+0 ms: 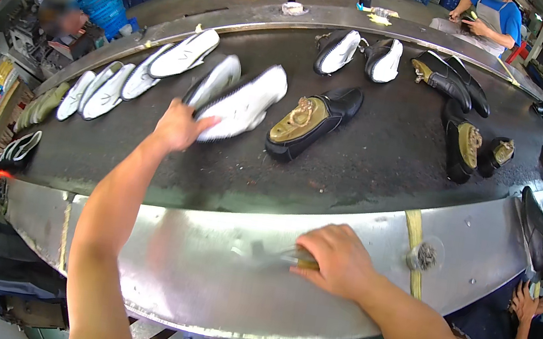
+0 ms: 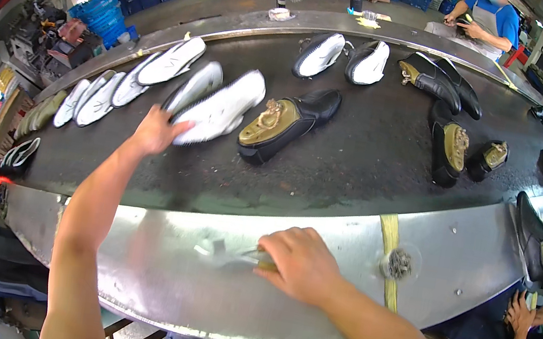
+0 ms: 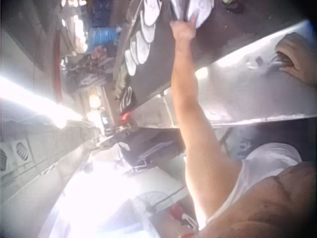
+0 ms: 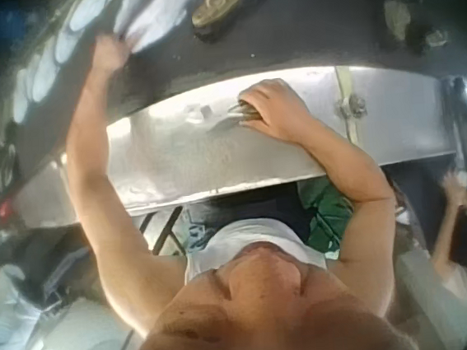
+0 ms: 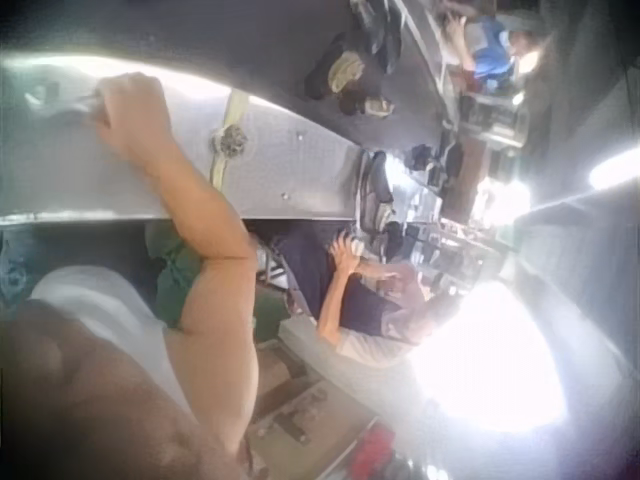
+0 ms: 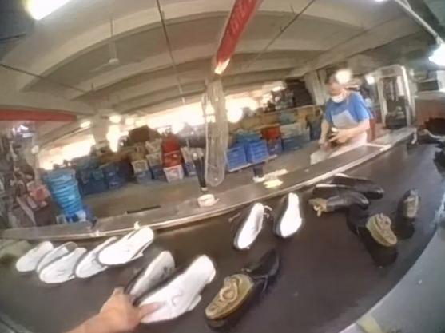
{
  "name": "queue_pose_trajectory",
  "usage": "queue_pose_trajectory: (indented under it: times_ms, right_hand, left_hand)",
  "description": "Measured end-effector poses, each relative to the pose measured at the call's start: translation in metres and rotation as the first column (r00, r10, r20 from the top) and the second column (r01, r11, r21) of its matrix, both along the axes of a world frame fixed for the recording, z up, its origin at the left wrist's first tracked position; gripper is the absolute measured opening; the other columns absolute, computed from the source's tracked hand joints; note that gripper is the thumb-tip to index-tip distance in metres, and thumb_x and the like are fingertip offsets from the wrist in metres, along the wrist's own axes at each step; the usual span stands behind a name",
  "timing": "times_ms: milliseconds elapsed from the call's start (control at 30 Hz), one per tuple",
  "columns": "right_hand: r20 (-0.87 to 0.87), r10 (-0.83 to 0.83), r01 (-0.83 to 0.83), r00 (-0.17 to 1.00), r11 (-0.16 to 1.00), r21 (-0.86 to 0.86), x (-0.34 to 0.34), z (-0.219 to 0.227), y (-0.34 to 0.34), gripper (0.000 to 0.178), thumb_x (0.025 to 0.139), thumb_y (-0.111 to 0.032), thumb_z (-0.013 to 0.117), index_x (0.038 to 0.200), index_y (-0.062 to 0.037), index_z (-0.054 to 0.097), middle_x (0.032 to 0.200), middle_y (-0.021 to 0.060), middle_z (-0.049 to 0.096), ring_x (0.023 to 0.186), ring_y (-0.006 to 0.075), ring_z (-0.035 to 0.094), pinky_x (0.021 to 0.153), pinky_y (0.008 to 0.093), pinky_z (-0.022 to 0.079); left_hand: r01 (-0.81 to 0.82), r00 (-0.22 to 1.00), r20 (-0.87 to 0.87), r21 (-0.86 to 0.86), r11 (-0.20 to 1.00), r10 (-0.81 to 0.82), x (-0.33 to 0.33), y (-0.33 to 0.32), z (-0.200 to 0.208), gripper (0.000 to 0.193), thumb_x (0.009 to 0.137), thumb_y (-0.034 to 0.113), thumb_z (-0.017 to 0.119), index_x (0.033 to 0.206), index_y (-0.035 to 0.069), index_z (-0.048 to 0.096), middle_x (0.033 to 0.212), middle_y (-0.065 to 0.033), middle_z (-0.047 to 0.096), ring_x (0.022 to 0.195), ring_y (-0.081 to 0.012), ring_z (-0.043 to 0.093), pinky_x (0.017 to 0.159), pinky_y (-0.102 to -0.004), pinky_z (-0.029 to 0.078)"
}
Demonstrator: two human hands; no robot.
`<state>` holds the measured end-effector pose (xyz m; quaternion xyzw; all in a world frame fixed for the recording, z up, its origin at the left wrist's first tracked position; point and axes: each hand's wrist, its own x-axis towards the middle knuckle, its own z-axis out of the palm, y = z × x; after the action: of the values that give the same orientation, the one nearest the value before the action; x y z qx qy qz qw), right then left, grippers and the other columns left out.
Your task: The recorder uses lasting pliers to pull and secure shoe uppers over a last on an assembly line.
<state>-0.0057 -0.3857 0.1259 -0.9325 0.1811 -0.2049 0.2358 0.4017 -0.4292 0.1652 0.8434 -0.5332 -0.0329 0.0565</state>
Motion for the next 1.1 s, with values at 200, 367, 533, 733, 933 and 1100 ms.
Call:
queue_pose_trajectory:
  times_ms: [200, 367, 533, 733, 933, 1100]
  right_hand:
    - [0.195, -0.047, 0.100, 0.980, 0.958, -0.269, -0.007, -0.001, 0.025, 0.039, 0.079, -0.030, 0.077, 0.107, -0.0082, 0.060, 0.100, 0.0063, 0.062, 0.096, 0.0278, 0.058, 0.086, 0.0417, 0.043]
    - [0.300, -0.128, 0.224, 0.946, 0.923, -0.314, -0.066, 0.000, 0.138, 0.043, 0.078, -0.028, 0.080, 0.110, -0.0065, 0.061, 0.107, 0.0083, 0.062, 0.098, 0.0289, 0.059, 0.085, 0.0434, 0.045]
    - [0.042, -0.282, 0.239, 0.959, 0.874, 0.424, -0.140, -0.066, 0.302, 0.045, 0.083, -0.033, 0.079, 0.111, -0.0027, 0.062, 0.098, 0.0137, 0.065, 0.087, 0.0328, 0.063, 0.080, 0.0412, 0.049]
    - [-0.348, -0.399, 0.524, 0.849, 0.542, 0.657, -0.204, -0.109, 0.440, 0.053, 0.084, -0.038, 0.078, 0.119, -0.0015, 0.062, 0.095, 0.0171, 0.069, 0.087, 0.0310, 0.068, 0.080, 0.0385, 0.054]
    - [-0.331, -0.425, 0.537, 0.843, 0.613, 0.580, -0.212, -0.107, 0.468, 0.052, 0.081, -0.035, 0.080, 0.118, -0.0024, 0.063, 0.101, 0.0183, 0.069, 0.095, 0.0330, 0.068, 0.084, 0.0396, 0.054]
    - [-0.289, -0.446, 0.520, 0.847, 0.581, 0.626, -0.212, -0.103, 0.445, 0.043, 0.086, -0.029, 0.077, 0.114, -0.0010, 0.062, 0.092, 0.0157, 0.068, 0.084, 0.0284, 0.068, 0.077, 0.0367, 0.054]
  left_hand:
    - [-0.030, 0.948, -0.317, -0.050, 0.998, 0.013, -0.045, 0.246, 0.070, 0.066, 0.084, 0.056, 0.073, 0.101, -0.007, 0.070, 0.117, -0.0284, 0.058, 0.104, -0.0429, 0.062, 0.089, -0.0444, 0.051]
    - [-0.056, 0.965, -0.260, -0.054, 0.997, 0.040, -0.084, 0.395, 0.075, 0.066, 0.081, 0.047, 0.079, 0.105, -0.013, 0.066, 0.128, -0.0358, 0.050, 0.116, -0.0480, 0.055, 0.099, -0.0467, 0.046]
    - [0.166, 0.970, 0.195, -0.080, 0.983, -0.148, -0.106, 0.410, 0.045, 0.091, 0.076, 0.028, 0.080, 0.146, -0.010, 0.035, 0.158, -0.0382, 0.004, 0.149, -0.0540, 0.003, 0.120, -0.0551, 0.016]
    - [0.214, 0.971, -0.136, 0.119, 0.970, -0.198, -0.092, 0.262, 0.067, 0.094, 0.079, 0.060, 0.071, 0.135, -0.012, 0.050, 0.133, -0.0317, 0.057, 0.122, -0.0421, 0.058, 0.104, -0.0430, 0.047]
    - [0.082, 0.978, -0.199, 0.116, 0.990, -0.058, -0.078, 0.225, 0.029, 0.086, 0.084, 0.054, 0.071, 0.145, -0.002, 0.046, 0.143, -0.0251, 0.052, 0.132, -0.0360, 0.052, 0.110, -0.0391, 0.041]
    - [0.249, 0.773, -0.539, -0.228, 0.941, -0.335, -0.146, 0.307, 0.062, 0.083, 0.084, 0.050, 0.076, 0.144, 0.002, 0.047, 0.127, -0.0234, 0.064, 0.114, -0.0298, 0.065, 0.098, -0.0368, 0.051]
